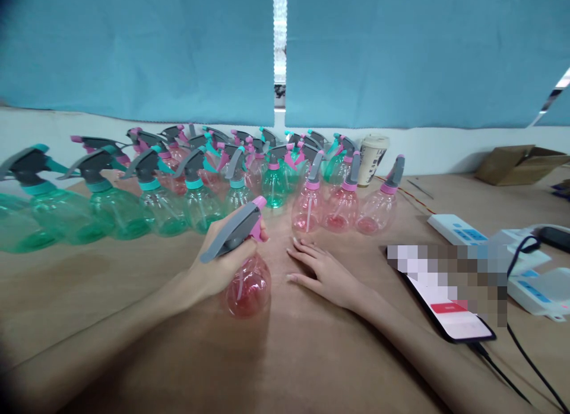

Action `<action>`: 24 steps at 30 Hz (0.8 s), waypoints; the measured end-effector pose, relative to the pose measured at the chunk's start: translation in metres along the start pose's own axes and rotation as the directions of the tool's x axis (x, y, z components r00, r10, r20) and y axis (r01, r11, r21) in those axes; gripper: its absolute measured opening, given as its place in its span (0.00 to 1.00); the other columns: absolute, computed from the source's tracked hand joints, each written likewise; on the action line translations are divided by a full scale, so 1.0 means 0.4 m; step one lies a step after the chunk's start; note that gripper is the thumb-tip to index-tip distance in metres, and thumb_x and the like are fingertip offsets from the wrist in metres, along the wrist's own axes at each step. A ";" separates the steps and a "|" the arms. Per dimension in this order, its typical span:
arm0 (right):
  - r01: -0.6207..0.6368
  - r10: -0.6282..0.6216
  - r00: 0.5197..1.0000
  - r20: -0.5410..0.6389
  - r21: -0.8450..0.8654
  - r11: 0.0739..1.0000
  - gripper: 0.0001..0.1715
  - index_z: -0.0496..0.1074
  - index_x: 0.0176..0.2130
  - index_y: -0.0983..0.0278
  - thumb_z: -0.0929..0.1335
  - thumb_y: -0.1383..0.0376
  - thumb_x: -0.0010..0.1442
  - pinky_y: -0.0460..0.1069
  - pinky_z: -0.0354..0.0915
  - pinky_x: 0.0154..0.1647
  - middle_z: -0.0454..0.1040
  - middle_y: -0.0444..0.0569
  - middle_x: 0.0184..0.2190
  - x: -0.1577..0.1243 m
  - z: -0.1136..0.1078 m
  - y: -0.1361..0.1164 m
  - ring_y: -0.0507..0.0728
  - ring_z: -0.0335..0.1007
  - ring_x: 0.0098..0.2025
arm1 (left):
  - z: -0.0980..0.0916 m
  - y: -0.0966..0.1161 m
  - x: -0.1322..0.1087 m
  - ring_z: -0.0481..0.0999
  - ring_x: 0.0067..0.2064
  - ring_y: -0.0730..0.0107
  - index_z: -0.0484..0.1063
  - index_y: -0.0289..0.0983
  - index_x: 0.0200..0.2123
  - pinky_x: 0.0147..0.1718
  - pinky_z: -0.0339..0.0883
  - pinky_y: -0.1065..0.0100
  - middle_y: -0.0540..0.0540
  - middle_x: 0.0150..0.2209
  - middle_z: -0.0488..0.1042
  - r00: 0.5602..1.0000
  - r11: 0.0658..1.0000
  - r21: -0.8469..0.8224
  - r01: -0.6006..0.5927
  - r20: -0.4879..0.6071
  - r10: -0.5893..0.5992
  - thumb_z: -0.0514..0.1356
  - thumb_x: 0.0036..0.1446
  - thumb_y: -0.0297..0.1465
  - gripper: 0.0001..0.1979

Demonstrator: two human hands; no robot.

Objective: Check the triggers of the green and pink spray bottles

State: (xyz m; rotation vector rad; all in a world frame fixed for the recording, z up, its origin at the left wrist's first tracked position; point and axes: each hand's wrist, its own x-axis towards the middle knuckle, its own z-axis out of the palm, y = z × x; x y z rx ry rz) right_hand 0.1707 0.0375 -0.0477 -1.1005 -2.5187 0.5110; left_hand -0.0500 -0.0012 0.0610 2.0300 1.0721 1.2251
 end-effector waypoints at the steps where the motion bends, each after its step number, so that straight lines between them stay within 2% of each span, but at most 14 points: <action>1: 0.000 0.000 1.000 -0.001 0.003 1.000 0.37 0.57 0.64 0.56 0.61 0.45 0.61 0.61 0.48 0.67 0.51 0.46 0.67 0.000 -0.001 -0.001 0.62 0.45 0.68 | 0.000 0.001 0.000 0.70 0.31 0.71 0.65 0.38 0.31 0.32 0.63 0.67 0.52 0.30 0.69 1.000 1.000 0.000 0.002 0.002 -0.002 0.53 0.50 0.24 0.05; 8: 0.014 -0.014 1.000 -0.006 0.009 1.000 0.37 0.56 0.64 0.56 0.61 0.45 0.62 0.62 0.47 0.67 0.50 0.47 0.67 0.002 0.002 0.005 0.62 0.44 0.68 | 0.015 -0.015 -0.007 0.66 0.28 0.74 0.64 0.38 0.38 0.29 0.62 0.69 0.54 0.28 0.65 0.996 0.998 -0.001 0.070 -0.060 -0.070 0.55 0.52 0.25 0.08; 11: 0.023 -0.023 1.000 -0.012 0.009 1.000 0.36 0.57 0.64 0.56 0.61 0.45 0.62 0.63 0.47 0.66 0.50 0.47 0.67 0.002 0.002 0.007 0.63 0.44 0.68 | 0.019 -0.023 -0.010 0.65 0.27 0.75 0.65 0.39 0.39 0.27 0.61 0.70 0.56 0.26 0.63 0.996 0.998 -0.003 0.062 -0.066 -0.062 0.56 0.52 0.26 0.10; 15: 0.021 -0.021 1.000 -0.008 0.004 1.000 0.37 0.58 0.64 0.58 0.61 0.45 0.62 0.61 0.47 0.67 0.51 0.48 0.67 0.003 -0.001 0.000 0.62 0.44 0.68 | 0.015 -0.022 -0.010 0.67 0.28 0.75 0.66 0.40 0.43 0.28 0.63 0.71 0.55 0.26 0.65 0.998 0.999 0.009 0.045 -0.039 -0.044 0.57 0.52 0.26 0.13; 20: 0.019 -0.020 1.000 0.001 0.025 1.000 0.37 0.57 0.64 0.57 0.61 0.45 0.62 0.62 0.47 0.67 0.51 0.48 0.67 0.004 -0.007 -0.007 0.62 0.44 0.68 | 0.004 -0.022 -0.011 0.74 0.32 0.71 0.62 0.41 0.51 0.32 0.68 0.67 0.53 0.33 0.70 0.997 0.997 0.023 0.068 0.029 -0.069 0.58 0.51 0.26 0.22; 24: 0.016 -0.017 1.000 0.007 0.031 0.999 0.36 0.57 0.64 0.56 0.61 0.45 0.62 0.63 0.47 0.66 0.51 0.47 0.67 0.003 -0.006 -0.002 0.62 0.44 0.68 | 0.003 -0.022 -0.010 0.75 0.33 0.68 0.58 0.41 0.55 0.31 0.69 0.67 0.54 0.29 0.70 0.995 0.998 -0.001 0.070 0.072 -0.070 0.58 0.52 0.27 0.26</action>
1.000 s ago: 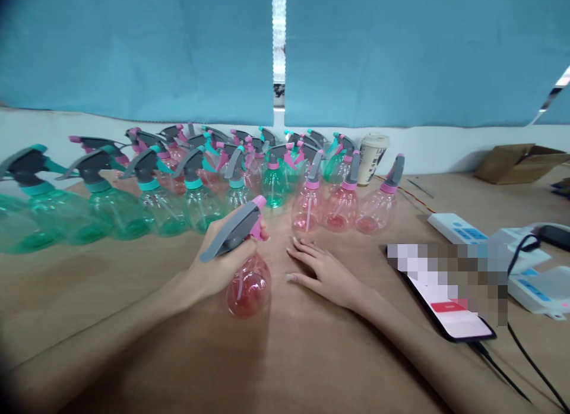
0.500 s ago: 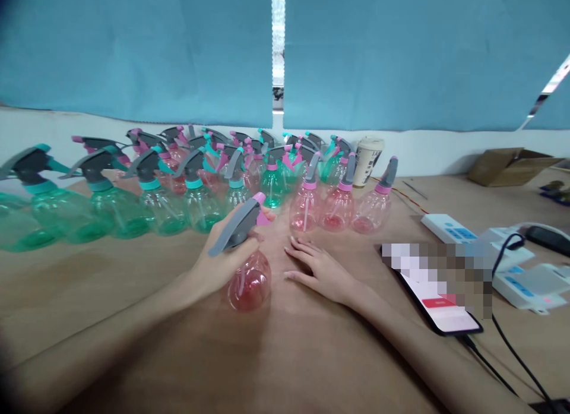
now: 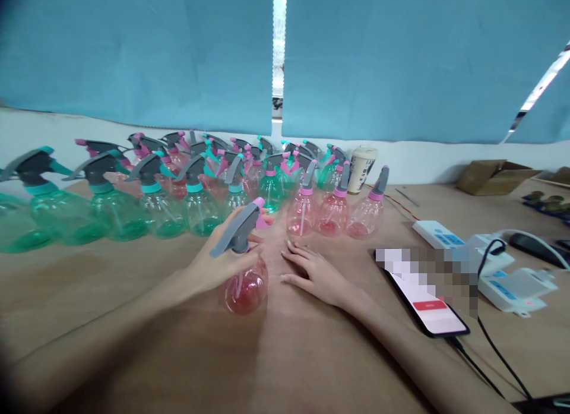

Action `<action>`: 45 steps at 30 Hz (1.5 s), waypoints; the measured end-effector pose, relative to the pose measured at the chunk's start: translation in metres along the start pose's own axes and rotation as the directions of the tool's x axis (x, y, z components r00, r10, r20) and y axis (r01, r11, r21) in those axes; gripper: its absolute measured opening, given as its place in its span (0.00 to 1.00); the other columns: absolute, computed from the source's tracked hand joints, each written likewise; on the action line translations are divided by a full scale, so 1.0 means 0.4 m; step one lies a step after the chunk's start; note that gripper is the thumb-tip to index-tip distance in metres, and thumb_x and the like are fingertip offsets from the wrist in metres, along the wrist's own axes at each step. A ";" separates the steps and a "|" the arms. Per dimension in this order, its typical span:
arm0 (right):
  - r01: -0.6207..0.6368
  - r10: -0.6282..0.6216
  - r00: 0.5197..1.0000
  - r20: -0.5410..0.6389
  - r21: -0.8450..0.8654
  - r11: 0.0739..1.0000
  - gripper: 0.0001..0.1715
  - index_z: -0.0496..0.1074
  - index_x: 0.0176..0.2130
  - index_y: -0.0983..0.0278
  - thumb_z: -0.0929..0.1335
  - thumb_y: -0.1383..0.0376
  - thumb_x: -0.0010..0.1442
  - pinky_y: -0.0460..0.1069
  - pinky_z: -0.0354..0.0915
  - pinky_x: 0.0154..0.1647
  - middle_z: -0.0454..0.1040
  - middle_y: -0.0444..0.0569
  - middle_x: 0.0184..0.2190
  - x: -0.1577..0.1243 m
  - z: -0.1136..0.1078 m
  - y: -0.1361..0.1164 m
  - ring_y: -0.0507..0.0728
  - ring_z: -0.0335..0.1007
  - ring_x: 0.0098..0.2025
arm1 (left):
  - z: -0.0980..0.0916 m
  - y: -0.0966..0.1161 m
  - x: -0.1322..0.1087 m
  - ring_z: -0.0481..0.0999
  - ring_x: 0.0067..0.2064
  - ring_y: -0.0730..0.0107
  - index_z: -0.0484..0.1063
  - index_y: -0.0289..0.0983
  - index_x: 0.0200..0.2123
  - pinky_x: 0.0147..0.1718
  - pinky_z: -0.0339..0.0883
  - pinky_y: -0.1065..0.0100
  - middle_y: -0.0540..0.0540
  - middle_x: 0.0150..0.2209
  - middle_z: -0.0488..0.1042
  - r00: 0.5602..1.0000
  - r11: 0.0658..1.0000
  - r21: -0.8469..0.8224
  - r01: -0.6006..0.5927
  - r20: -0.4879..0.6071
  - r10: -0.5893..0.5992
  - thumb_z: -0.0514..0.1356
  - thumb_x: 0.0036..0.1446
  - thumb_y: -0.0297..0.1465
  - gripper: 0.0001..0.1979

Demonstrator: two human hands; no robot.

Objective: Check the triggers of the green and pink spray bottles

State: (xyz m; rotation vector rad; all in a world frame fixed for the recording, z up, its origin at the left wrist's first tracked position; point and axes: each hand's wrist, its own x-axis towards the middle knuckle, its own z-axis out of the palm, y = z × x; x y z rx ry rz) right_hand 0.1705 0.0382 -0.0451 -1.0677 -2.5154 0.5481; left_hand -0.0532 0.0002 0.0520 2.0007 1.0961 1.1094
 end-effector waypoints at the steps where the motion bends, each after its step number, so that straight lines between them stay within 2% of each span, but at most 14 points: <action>1: 0.000 0.000 1.000 -0.003 -0.001 1.000 0.36 0.57 0.64 0.56 0.61 0.45 0.62 0.63 0.47 0.66 0.51 0.47 0.67 0.000 0.001 0.001 0.63 0.44 0.68 | 0.001 0.001 0.000 0.76 0.33 0.68 0.58 0.41 0.55 0.31 0.69 0.67 0.54 0.28 0.70 1.000 1.000 -0.004 -0.008 0.003 0.008 0.58 0.51 0.27 0.27; 9: -0.015 0.015 1.000 0.016 -0.016 1.000 0.39 0.57 0.64 0.60 0.60 0.44 0.61 0.61 0.46 0.67 0.51 0.50 0.67 0.002 -0.003 -0.010 0.61 0.43 0.69 | 0.009 -0.004 -0.001 0.74 0.32 0.69 0.60 0.39 0.54 0.31 0.69 0.68 0.53 0.29 0.68 1.000 1.000 -0.018 -0.021 -0.024 0.021 0.57 0.49 0.25 0.27; 15: -0.009 0.009 1.000 0.007 -0.011 1.000 0.37 0.56 0.64 0.57 0.61 0.44 0.62 0.62 0.47 0.67 0.50 0.47 0.67 0.000 -0.002 -0.004 0.61 0.43 0.68 | 0.008 -0.002 -0.003 0.73 0.30 0.70 0.60 0.39 0.53 0.33 0.68 0.66 0.56 0.26 0.65 1.000 1.000 0.001 0.000 -0.024 0.000 0.56 0.47 0.23 0.27; 25: 0.009 -0.009 1.000 -0.008 -0.008 1.000 0.36 0.56 0.64 0.55 0.62 0.46 0.62 0.64 0.47 0.66 0.51 0.47 0.67 0.000 0.004 0.004 0.63 0.44 0.68 | 0.014 -0.003 -0.002 0.68 0.28 0.74 0.61 0.39 0.54 0.30 0.67 0.68 0.54 0.30 0.68 0.999 1.000 0.008 -0.013 -0.048 0.013 0.55 0.46 0.22 0.28; 32: 0.006 -0.006 1.000 -0.006 -0.014 1.000 0.36 0.56 0.64 0.55 0.62 0.45 0.61 0.63 0.48 0.66 0.51 0.47 0.67 -0.001 0.003 0.003 0.63 0.44 0.68 | 0.014 -0.007 -0.003 0.72 0.35 0.67 0.60 0.39 0.55 0.35 0.69 0.66 0.54 0.28 0.66 0.998 0.999 0.009 -0.038 -0.045 0.038 0.55 0.46 0.22 0.29; 36: 0.000 0.000 1.000 -0.008 -0.017 1.000 0.36 0.57 0.64 0.57 0.61 0.45 0.62 0.63 0.47 0.66 0.51 0.48 0.67 -0.002 0.003 0.000 0.63 0.44 0.68 | 0.013 -0.007 -0.004 0.70 0.30 0.71 0.61 0.38 0.54 0.34 0.69 0.66 0.55 0.27 0.65 0.999 1.000 0.012 -0.020 -0.038 0.020 0.55 0.47 0.23 0.28; 40: 0.002 -0.002 1.000 -0.026 -0.005 1.000 0.35 0.58 0.63 0.55 0.62 0.46 0.62 0.64 0.49 0.65 0.52 0.48 0.66 -0.003 0.004 0.001 0.64 0.45 0.68 | 0.012 -0.008 -0.004 0.64 0.25 0.76 0.60 0.39 0.56 0.32 0.68 0.68 0.55 0.28 0.65 0.999 1.000 0.026 -0.002 -0.045 0.003 0.56 0.46 0.23 0.30; 45: 0.005 -0.005 1.000 -0.023 -0.008 1.000 0.35 0.58 0.63 0.54 0.61 0.46 0.62 0.64 0.49 0.66 0.52 0.47 0.67 -0.003 0.005 0.003 0.63 0.45 0.68 | 0.013 -0.008 -0.004 0.63 0.25 0.75 0.59 0.39 0.56 0.32 0.67 0.68 0.55 0.27 0.66 0.999 1.000 0.019 -0.025 -0.047 0.025 0.57 0.46 0.23 0.31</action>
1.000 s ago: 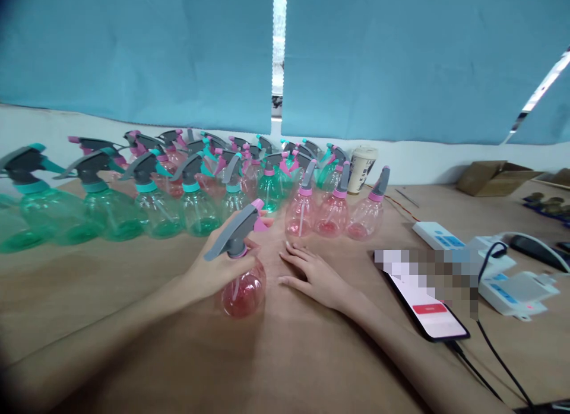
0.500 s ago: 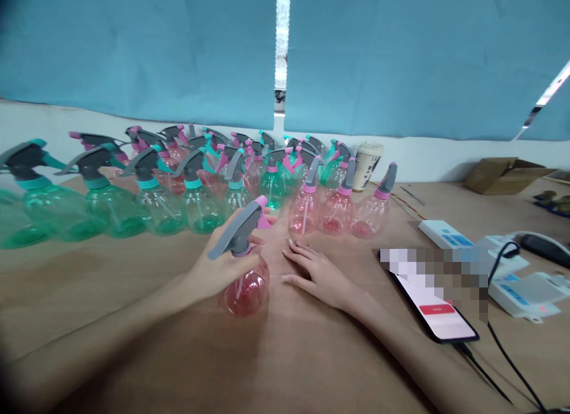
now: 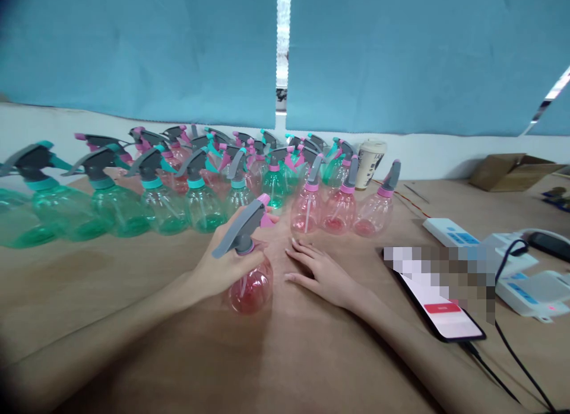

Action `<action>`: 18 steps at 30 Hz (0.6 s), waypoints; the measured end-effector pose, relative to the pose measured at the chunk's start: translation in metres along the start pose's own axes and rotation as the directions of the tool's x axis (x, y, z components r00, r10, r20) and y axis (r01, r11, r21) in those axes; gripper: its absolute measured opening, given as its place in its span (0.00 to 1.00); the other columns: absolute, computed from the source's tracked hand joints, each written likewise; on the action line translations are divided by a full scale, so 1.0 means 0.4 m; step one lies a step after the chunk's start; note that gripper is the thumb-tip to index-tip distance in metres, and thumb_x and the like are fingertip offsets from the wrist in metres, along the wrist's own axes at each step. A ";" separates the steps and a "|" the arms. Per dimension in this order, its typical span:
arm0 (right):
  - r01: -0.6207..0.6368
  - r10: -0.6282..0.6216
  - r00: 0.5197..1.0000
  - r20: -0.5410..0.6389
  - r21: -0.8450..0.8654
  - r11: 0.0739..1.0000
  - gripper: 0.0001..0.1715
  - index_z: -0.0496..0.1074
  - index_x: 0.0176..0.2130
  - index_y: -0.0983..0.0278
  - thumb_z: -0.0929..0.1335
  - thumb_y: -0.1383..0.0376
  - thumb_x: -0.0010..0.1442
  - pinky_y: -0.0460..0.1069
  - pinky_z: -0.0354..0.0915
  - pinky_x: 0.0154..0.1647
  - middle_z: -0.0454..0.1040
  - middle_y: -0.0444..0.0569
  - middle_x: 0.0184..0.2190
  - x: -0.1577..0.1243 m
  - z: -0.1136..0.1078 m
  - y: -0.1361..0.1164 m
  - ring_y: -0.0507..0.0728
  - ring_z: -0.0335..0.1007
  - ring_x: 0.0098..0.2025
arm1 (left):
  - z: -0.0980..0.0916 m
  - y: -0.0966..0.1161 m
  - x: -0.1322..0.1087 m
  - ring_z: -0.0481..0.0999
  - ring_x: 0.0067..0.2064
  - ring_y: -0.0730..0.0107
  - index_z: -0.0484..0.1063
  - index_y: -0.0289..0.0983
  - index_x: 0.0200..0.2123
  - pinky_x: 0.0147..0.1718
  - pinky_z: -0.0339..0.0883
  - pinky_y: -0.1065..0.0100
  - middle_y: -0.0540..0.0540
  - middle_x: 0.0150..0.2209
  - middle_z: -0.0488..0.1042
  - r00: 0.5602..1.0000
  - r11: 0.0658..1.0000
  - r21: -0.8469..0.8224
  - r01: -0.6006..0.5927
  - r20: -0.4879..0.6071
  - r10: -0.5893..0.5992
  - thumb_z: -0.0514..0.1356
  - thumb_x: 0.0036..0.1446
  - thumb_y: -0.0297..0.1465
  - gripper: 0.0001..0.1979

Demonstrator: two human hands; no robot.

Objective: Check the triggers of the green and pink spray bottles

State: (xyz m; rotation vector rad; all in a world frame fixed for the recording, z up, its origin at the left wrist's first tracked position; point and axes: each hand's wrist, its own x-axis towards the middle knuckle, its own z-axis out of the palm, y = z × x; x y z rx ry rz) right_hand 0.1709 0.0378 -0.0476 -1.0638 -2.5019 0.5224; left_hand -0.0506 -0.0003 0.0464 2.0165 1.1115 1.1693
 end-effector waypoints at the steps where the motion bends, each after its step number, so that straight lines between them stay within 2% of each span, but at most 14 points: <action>1: 0.000 0.000 1.000 0.000 -0.002 1.000 0.35 0.58 0.63 0.55 0.61 0.46 0.62 0.64 0.49 0.66 0.52 0.47 0.66 0.000 0.000 0.000 0.63 0.46 0.68 | 0.000 0.000 0.000 0.65 0.26 0.74 0.59 0.39 0.56 0.32 0.67 0.68 0.55 0.27 0.66 1.000 1.000 -0.004 -0.005 0.000 0.005 0.57 0.46 0.23 0.31; 5: -0.015 0.015 1.000 0.005 -0.013 1.000 0.36 0.59 0.63 0.58 0.61 0.45 0.62 0.63 0.49 0.66 0.53 0.49 0.66 0.000 -0.001 -0.005 0.63 0.46 0.68 | -0.002 0.003 0.003 0.69 0.29 0.71 0.60 0.38 0.54 0.33 0.67 0.66 0.53 0.29 0.69 1.000 0.999 0.022 -0.028 0.001 0.028 0.56 0.47 0.24 0.28; 9: -0.014 0.014 1.000 0.005 -0.019 1.000 0.36 0.59 0.63 0.59 0.61 0.45 0.62 0.62 0.49 0.66 0.53 0.50 0.66 0.000 -0.002 -0.009 0.62 0.46 0.68 | -0.004 0.009 0.006 0.72 0.31 0.70 0.63 0.36 0.48 0.32 0.67 0.66 0.51 0.32 0.70 0.999 0.996 0.073 -0.043 -0.019 0.045 0.56 0.48 0.24 0.21; 13: -0.023 0.023 1.000 0.011 -0.014 1.000 0.36 0.58 0.63 0.57 0.61 0.45 0.62 0.63 0.49 0.66 0.53 0.49 0.66 -0.001 -0.003 -0.007 0.63 0.46 0.68 | -0.005 0.017 0.008 0.69 0.29 0.72 0.65 0.36 0.47 0.30 0.65 0.67 0.51 0.31 0.69 0.998 0.996 0.059 -0.064 -0.021 0.065 0.55 0.48 0.23 0.19; 18: -0.026 0.028 0.999 0.030 -0.036 0.999 0.38 0.58 0.63 0.59 0.60 0.44 0.62 0.61 0.48 0.67 0.51 0.49 0.67 0.001 -0.002 -0.005 0.62 0.45 0.68 | -0.007 0.019 0.010 0.64 0.26 0.75 0.65 0.36 0.38 0.27 0.62 0.69 0.53 0.29 0.66 0.998 0.998 0.007 -0.060 -0.013 0.060 0.55 0.47 0.23 0.12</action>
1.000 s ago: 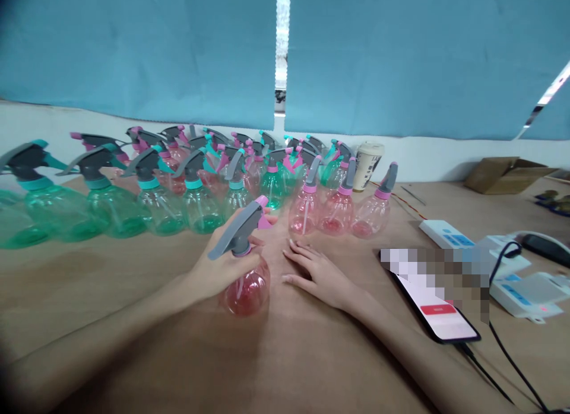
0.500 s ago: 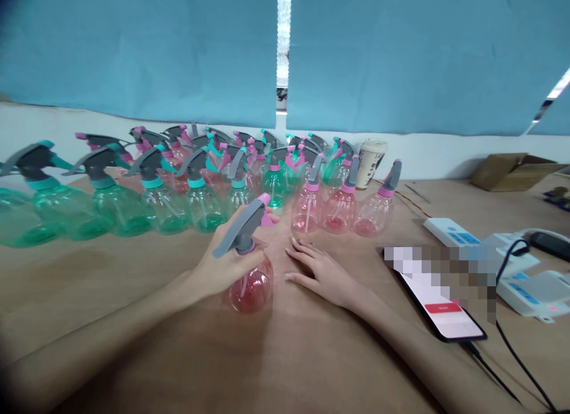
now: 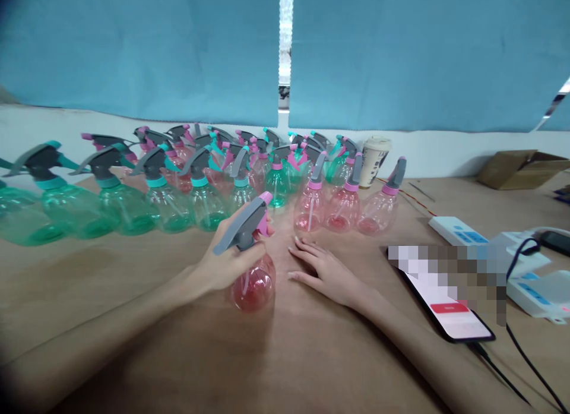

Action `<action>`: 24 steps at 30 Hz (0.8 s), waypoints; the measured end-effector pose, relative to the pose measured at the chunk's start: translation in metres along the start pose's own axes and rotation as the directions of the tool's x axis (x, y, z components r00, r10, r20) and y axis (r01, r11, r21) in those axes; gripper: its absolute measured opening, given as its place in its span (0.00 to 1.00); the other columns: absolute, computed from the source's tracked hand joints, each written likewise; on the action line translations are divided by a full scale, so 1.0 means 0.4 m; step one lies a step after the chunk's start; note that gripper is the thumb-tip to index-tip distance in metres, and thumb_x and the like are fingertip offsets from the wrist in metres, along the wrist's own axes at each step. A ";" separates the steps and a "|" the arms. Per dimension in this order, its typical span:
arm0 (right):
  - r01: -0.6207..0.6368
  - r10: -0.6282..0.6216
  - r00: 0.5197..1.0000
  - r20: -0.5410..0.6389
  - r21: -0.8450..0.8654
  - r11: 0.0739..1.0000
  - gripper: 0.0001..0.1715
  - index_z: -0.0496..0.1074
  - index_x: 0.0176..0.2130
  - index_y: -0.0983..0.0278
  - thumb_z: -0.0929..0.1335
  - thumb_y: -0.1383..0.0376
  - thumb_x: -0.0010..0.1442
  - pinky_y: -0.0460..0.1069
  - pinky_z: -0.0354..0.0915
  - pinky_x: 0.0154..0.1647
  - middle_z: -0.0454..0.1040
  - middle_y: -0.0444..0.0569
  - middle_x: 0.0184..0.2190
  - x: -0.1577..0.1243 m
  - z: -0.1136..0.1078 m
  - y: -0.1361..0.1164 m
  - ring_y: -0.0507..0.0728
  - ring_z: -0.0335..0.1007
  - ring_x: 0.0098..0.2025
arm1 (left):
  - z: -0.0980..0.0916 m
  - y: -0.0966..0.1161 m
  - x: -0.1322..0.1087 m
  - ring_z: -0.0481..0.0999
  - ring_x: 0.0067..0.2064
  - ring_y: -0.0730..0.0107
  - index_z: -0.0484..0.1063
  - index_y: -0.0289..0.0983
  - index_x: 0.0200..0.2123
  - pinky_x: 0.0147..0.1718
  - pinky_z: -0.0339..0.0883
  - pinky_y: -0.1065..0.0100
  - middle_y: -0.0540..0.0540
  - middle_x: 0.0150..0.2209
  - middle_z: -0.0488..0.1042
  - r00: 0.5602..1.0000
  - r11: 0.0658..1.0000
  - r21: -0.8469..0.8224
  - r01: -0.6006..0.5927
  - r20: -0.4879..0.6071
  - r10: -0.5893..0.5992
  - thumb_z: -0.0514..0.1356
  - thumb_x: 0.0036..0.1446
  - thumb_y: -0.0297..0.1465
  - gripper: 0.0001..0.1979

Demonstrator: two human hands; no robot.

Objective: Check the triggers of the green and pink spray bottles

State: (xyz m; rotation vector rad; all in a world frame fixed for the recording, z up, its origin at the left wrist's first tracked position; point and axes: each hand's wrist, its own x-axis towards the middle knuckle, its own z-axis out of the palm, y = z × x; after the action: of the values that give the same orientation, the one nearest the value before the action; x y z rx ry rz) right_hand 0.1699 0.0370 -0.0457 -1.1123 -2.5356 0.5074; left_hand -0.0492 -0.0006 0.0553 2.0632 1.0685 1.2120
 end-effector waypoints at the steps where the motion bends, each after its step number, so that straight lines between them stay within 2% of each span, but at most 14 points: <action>1: -0.002 0.002 1.000 0.004 -0.002 1.000 0.38 0.58 0.63 0.60 0.60 0.44 0.62 0.61 0.48 0.67 0.51 0.50 0.67 0.001 0.000 -0.001 0.62 0.45 0.68 | -0.001 -0.001 0.000 0.64 0.26 0.76 0.64 0.36 0.37 0.27 0.61 0.70 0.53 0.29 0.66 1.000 1.000 -0.010 0.006 0.005 -0.006 0.55 0.47 0.23 0.12; 5: -0.003 0.003 1.000 0.008 0.002 1.000 0.38 0.59 0.63 0.60 0.60 0.44 0.62 0.60 0.48 0.67 0.53 0.50 0.66 0.002 -0.001 -0.005 0.62 0.45 0.68 | -0.002 -0.008 0.000 0.65 0.27 0.76 0.63 0.37 0.36 0.28 0.62 0.70 0.54 0.29 0.65 1.000 1.000 -0.022 0.013 0.021 -0.013 0.55 0.47 0.23 0.11; 9: 0.006 -0.006 1.000 -0.001 0.028 1.000 0.37 0.58 0.63 0.58 0.61 0.45 0.62 0.61 0.47 0.67 0.51 0.48 0.67 0.001 -0.002 -0.006 0.62 0.44 0.68 | 0.001 -0.017 -0.002 0.68 0.28 0.72 0.64 0.38 0.41 0.27 0.62 0.69 0.54 0.26 0.66 0.999 0.999 0.021 0.044 0.016 -0.045 0.55 0.46 0.24 0.16; 12: 0.011 -0.010 1.000 -0.021 0.041 0.999 0.36 0.58 0.63 0.57 0.61 0.45 0.61 0.62 0.47 0.67 0.51 0.48 0.67 0.000 0.000 -0.003 0.63 0.45 0.68 | 0.006 -0.020 -0.005 0.68 0.28 0.72 0.63 0.38 0.45 0.28 0.63 0.69 0.55 0.26 0.67 0.997 0.997 0.036 0.069 -0.032 -0.068 0.55 0.46 0.25 0.20; 15: 0.010 -0.009 1.000 -0.018 0.033 0.999 0.36 0.57 0.64 0.56 0.61 0.45 0.61 0.62 0.48 0.66 0.52 0.47 0.67 0.000 0.002 0.000 0.63 0.45 0.68 | 0.009 -0.019 -0.008 0.65 0.25 0.74 0.63 0.38 0.46 0.27 0.62 0.69 0.56 0.25 0.66 0.995 0.996 0.047 0.081 -0.056 -0.079 0.56 0.46 0.25 0.21; 24: 0.009 -0.008 1.000 -0.022 0.034 0.999 0.36 0.58 0.63 0.57 0.61 0.45 0.61 0.62 0.49 0.66 0.53 0.48 0.66 0.000 0.002 -0.002 0.63 0.46 0.68 | 0.008 -0.012 -0.005 0.55 0.23 0.76 0.64 0.37 0.46 0.25 0.57 0.71 0.58 0.22 0.58 0.998 0.998 0.028 0.061 -0.023 -0.060 0.55 0.46 0.25 0.21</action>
State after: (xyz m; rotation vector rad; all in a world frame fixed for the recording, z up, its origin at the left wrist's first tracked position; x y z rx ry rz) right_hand 0.1691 0.0364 -0.0461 -1.0884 -2.5032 0.5310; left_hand -0.0489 0.0002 0.0494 2.0279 1.1565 1.1991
